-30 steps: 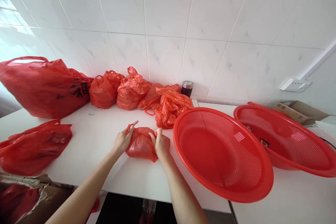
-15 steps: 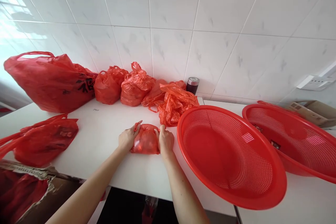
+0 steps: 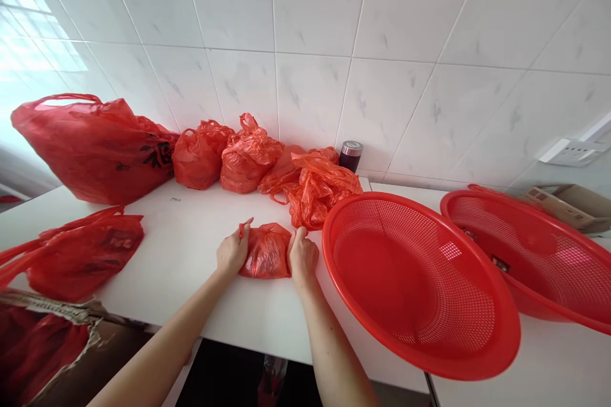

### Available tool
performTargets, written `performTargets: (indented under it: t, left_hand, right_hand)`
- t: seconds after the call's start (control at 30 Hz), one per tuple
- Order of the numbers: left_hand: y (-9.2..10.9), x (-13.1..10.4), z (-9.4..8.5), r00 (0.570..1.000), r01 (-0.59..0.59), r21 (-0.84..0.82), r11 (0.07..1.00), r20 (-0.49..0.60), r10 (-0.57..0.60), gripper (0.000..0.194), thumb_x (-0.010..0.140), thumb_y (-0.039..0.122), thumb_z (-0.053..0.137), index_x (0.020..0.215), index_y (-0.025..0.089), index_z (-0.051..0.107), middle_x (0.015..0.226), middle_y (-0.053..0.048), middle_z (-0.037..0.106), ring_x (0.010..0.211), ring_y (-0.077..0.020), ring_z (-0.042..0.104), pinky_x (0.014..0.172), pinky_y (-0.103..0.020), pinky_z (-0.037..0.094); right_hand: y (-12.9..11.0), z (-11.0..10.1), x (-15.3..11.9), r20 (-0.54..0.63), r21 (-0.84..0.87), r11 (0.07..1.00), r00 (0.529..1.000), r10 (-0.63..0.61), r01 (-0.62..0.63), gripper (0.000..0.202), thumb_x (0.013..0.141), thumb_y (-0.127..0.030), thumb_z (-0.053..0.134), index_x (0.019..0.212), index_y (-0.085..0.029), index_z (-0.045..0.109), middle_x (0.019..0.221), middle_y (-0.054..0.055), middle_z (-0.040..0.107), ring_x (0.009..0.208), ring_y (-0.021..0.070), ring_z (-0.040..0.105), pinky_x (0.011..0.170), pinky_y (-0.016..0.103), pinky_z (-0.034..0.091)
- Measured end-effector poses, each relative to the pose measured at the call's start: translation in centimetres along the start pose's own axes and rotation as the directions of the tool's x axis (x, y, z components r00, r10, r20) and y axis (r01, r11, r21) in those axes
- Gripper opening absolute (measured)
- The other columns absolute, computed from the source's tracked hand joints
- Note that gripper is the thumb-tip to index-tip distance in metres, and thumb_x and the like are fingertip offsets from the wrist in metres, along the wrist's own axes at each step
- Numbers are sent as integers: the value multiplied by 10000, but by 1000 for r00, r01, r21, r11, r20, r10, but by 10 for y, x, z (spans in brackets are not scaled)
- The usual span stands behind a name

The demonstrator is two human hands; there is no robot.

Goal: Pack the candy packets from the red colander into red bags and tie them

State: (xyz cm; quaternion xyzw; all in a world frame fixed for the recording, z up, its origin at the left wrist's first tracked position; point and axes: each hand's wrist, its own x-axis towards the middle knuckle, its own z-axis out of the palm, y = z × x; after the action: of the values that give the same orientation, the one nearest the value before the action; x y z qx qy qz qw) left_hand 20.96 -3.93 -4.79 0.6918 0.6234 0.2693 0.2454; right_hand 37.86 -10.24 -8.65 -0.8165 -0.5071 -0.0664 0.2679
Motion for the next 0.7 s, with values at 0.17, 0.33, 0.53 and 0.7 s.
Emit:
performTargets:
  t: [0.17, 0.33, 0.53, 0.7]
  left_hand:
    - [0, -15, 1, 998, 3, -349, 937, -62, -26, 758, 927, 639, 103, 1415, 200, 481, 766, -43, 637, 620, -165, 571, 612, -295, 475]
    - [-5, -21, -25, 1000, 5, -481, 877, -19, -16, 686, 887, 669, 312, 1286, 199, 613, 932, -81, 663, 575, -142, 581, 590, -318, 514]
    - [16, -23, -71, 912, -343, -152, 927, -291, 290, 429, 877, 443, 534, 1272, 281, 585, 1248, -90, 542, 1108, -234, 554, 943, -382, 467]
    - [57, -20, -43, 776, -606, 176, 776, 347, 527, 261, 815, 271, 579, 1051, 262, 692, 1111, -65, 671, 1053, -261, 598, 928, -413, 456]
  right_hand:
    - [1, -2, -1, -108, 139, 989, 992, 73, -58, 306, 1013, -351, 213, 914, -178, 445, 587, 71, 640, 461, 193, 575, 436, 261, 142]
    - [6, -8, -2, -200, 364, 931, 976, 88, -9, 344, 1016, -451, 197, 893, -207, 406, 647, 57, 649, 509, 174, 602, 429, 242, 247]
    - [8, -14, -2, -242, 574, 813, 969, 56, 96, 307, 986, -499, 321, 855, -227, 381, 619, -2, 561, 497, 158, 533, 461, 241, 319]
    - [9, -21, -5, -266, 686, 712, 962, 59, 146, 244, 985, -435, 356, 877, -220, 398, 753, 25, 576, 629, 155, 567, 582, 265, 445]
